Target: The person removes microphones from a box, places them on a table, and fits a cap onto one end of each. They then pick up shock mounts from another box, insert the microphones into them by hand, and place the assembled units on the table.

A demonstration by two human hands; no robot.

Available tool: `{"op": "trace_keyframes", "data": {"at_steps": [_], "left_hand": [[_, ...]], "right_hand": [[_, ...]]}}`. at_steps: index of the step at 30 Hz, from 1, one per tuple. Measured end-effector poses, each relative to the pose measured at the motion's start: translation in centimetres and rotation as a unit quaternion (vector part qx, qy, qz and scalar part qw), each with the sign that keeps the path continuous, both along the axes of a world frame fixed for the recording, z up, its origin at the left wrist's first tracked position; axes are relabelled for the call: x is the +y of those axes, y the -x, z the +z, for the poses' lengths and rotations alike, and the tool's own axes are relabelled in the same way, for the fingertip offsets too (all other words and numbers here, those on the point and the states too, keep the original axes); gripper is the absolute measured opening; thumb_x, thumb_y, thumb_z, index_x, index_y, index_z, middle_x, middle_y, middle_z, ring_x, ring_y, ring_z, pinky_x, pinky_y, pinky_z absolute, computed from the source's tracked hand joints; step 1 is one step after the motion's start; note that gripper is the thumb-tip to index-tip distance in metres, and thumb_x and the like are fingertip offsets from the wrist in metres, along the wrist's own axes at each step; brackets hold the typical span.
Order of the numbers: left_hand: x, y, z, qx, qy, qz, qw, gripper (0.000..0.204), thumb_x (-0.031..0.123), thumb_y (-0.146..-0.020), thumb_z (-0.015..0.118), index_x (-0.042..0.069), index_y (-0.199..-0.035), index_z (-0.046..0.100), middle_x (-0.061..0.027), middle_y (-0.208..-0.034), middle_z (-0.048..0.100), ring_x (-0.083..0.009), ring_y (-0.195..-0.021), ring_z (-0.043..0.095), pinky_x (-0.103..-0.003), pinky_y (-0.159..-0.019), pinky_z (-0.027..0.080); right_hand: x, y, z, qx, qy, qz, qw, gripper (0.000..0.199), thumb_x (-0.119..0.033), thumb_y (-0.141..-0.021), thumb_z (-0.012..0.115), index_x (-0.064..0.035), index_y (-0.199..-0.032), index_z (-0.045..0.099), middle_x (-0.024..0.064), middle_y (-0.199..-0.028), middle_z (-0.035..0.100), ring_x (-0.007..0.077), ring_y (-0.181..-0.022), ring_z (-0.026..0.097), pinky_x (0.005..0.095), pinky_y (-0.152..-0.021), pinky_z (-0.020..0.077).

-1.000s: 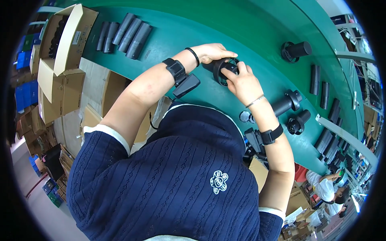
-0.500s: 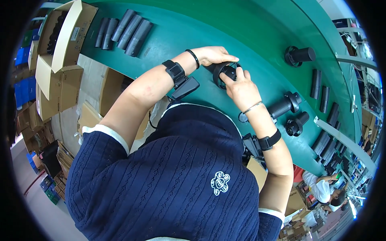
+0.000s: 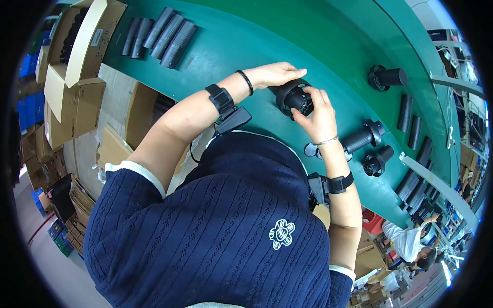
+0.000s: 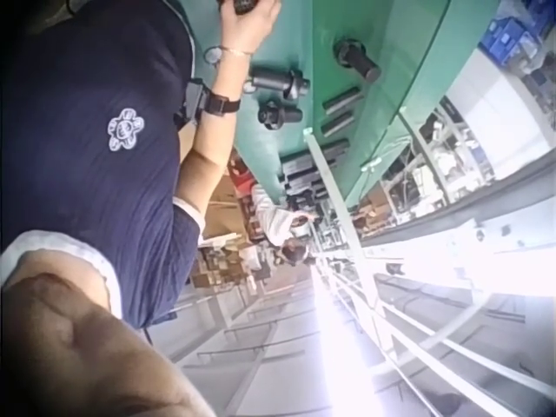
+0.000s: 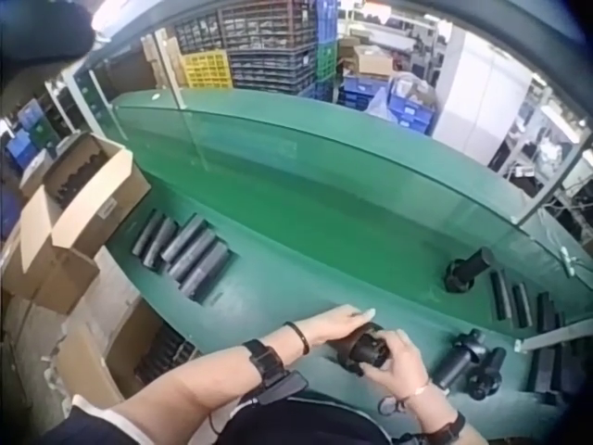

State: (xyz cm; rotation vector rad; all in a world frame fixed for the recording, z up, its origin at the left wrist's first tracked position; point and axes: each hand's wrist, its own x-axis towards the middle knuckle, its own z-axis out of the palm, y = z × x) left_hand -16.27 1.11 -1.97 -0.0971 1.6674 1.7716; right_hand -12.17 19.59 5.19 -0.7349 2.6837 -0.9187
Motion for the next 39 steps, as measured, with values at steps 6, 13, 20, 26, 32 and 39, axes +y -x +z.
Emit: {"op": "trace_keyframes", "data": {"at_steps": [6,13,20,26,32,39], "left_hand": [[-1.1,-2.2,0.1,0.134,0.074,0.093,0.984,0.047,0.037,-0.094,0.049,-0.009,-0.096,0.063,-0.0194,-0.096,0.064,-0.0227,-0.085,0.059,-0.035,-0.073,0.048],[-1.9,-6.1,0.7,0.004,0.111,0.12,0.987,0.041,0.038,-0.09,0.057,-0.002,-0.091,0.065,-0.0103,-0.089,0.065,-0.0155,-0.083,0.056,-0.031,-0.074,0.045],[-1.1,-7.1,1.2,-0.071,0.01,0.171,0.983,0.053,0.046,-0.091,0.055,-0.005,-0.097,0.065,-0.0116,-0.093,0.065,-0.0173,-0.093,0.057,-0.03,-0.087,0.042],[-1.4,-6.4,1.1,-0.072,0.027,0.146,0.986,0.048,0.045,-0.091,0.056,-0.002,-0.09,0.066,-0.0089,-0.088,0.063,-0.0143,-0.086,0.054,-0.031,-0.079,0.042],[-1.0,-6.2,0.8,-0.097,-0.051,0.202,0.973,0.054,0.048,-0.091,0.053,-0.005,-0.095,0.063,-0.0071,-0.086,0.061,-0.0134,-0.08,0.05,-0.03,-0.074,0.041],[-0.9,-5.7,-0.3,-0.055,0.013,0.157,0.986,0.053,0.047,-0.093,0.051,-0.004,-0.09,0.065,-0.0057,-0.079,0.059,-0.0115,-0.071,0.049,-0.029,-0.063,0.041]], "right_hand": [[-0.3,0.0,-0.4,-0.028,0.022,-0.057,0.998,0.046,-0.013,-0.064,0.077,-0.0049,-0.105,0.059,0.0085,-0.097,0.06,0.0198,-0.083,0.06,0.0293,-0.061,0.0526],[-0.4,-0.4,-0.9,-0.054,0.061,-0.109,0.991,0.044,-0.019,-0.065,0.078,-0.0039,-0.102,0.06,0.0095,-0.093,0.061,0.0207,-0.078,0.058,0.0316,-0.069,0.0491],[-0.9,-0.9,-0.8,-0.056,0.064,-0.098,0.992,0.043,-0.02,-0.069,0.077,-0.008,-0.107,0.062,0.0104,-0.091,0.06,0.0217,-0.078,0.058,0.032,-0.069,0.0488],[-0.6,-0.6,-0.6,-0.1,0.0,-0.065,0.993,0.048,-0.024,-0.071,0.076,-0.0122,-0.115,0.061,0.0122,-0.087,0.059,0.0233,-0.078,0.059,0.0324,-0.069,0.0486],[-1.2,-0.8,-1.8,-0.141,0.1,-0.083,0.981,0.049,-0.026,-0.07,0.076,-0.0129,-0.115,0.061,0.0148,-0.094,0.061,0.0261,-0.084,0.061,0.0326,-0.075,0.05],[-1.2,-0.7,-2.2,-0.185,0.044,-0.079,0.979,0.046,-0.018,-0.076,0.07,-0.0079,-0.12,0.058,0.0138,-0.102,0.056,0.0178,-0.078,0.061,0.0271,-0.06,0.052]]}}
